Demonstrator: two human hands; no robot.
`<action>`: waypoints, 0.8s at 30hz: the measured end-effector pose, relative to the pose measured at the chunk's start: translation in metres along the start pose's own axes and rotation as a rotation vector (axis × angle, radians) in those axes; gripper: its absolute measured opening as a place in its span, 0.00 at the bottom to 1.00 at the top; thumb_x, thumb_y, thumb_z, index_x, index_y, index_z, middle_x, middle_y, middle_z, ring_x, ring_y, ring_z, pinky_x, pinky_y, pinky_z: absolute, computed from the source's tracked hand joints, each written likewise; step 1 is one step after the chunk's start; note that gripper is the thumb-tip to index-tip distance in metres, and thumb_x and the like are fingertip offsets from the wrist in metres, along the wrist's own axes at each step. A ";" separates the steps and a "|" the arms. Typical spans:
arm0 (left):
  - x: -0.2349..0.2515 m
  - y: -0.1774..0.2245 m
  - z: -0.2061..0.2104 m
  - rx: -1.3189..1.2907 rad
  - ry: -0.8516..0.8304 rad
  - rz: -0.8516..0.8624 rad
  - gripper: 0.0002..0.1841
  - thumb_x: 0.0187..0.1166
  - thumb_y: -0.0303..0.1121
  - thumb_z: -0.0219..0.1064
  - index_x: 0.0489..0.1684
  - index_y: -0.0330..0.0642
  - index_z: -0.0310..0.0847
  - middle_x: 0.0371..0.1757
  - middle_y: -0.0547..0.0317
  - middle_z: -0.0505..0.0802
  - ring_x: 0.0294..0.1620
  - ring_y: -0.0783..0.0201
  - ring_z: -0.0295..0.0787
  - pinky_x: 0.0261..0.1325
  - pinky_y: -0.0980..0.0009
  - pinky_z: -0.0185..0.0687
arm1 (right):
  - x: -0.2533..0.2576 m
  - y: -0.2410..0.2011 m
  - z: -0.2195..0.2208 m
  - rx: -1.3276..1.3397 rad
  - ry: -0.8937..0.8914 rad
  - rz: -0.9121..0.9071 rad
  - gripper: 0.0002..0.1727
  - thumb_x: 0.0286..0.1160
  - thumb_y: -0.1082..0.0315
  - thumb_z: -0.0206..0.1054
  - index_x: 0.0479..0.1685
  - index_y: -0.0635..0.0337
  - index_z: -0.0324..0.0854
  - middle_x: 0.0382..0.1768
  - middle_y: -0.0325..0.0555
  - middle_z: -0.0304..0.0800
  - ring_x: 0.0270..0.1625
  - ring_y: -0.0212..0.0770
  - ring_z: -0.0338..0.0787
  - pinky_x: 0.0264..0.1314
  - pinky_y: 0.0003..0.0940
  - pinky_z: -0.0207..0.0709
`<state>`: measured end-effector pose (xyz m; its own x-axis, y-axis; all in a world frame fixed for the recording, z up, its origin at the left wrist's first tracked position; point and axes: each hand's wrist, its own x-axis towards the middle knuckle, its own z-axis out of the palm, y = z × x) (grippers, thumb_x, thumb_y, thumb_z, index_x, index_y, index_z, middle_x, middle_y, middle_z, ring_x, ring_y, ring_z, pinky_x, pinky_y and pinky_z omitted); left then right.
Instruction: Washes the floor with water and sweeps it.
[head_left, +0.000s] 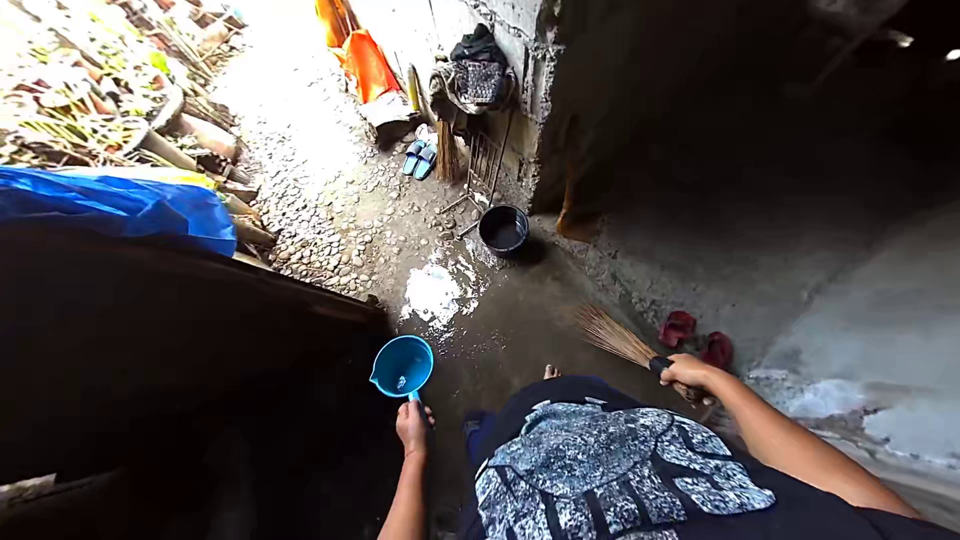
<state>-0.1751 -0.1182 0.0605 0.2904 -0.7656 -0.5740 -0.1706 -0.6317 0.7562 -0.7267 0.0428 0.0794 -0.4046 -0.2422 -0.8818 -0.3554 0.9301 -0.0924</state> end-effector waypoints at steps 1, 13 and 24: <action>0.001 0.004 0.013 0.007 0.002 -0.001 0.19 0.96 0.38 0.47 0.56 0.27 0.74 0.24 0.53 0.86 0.16 0.64 0.82 0.22 0.66 0.83 | 0.007 0.000 -0.013 -0.022 0.006 -0.010 0.32 0.69 0.66 0.79 0.76 0.63 0.77 0.65 0.69 0.85 0.65 0.66 0.85 0.61 0.68 0.78; 0.034 0.068 0.127 0.027 -0.055 -0.092 0.18 0.96 0.38 0.48 0.60 0.28 0.74 0.26 0.51 0.86 0.17 0.63 0.81 0.23 0.66 0.82 | 0.073 -0.028 -0.110 -0.074 0.057 -0.054 0.39 0.63 0.69 0.82 0.80 0.63 0.75 0.68 0.69 0.84 0.70 0.65 0.85 0.69 0.66 0.76; 0.159 0.133 0.235 0.124 -0.243 -0.100 0.22 0.96 0.43 0.47 0.59 0.30 0.77 0.32 0.48 0.89 0.22 0.59 0.84 0.30 0.61 0.85 | 0.128 -0.091 -0.196 -0.373 -0.039 0.123 0.21 0.74 0.65 0.75 0.63 0.67 0.84 0.58 0.65 0.89 0.58 0.59 0.89 0.60 0.62 0.79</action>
<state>-0.3732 -0.3525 -0.0044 0.0803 -0.6959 -0.7136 -0.2711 -0.7042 0.6562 -0.9112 -0.1264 0.0655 -0.4335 -0.1175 -0.8935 -0.5910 0.7855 0.1834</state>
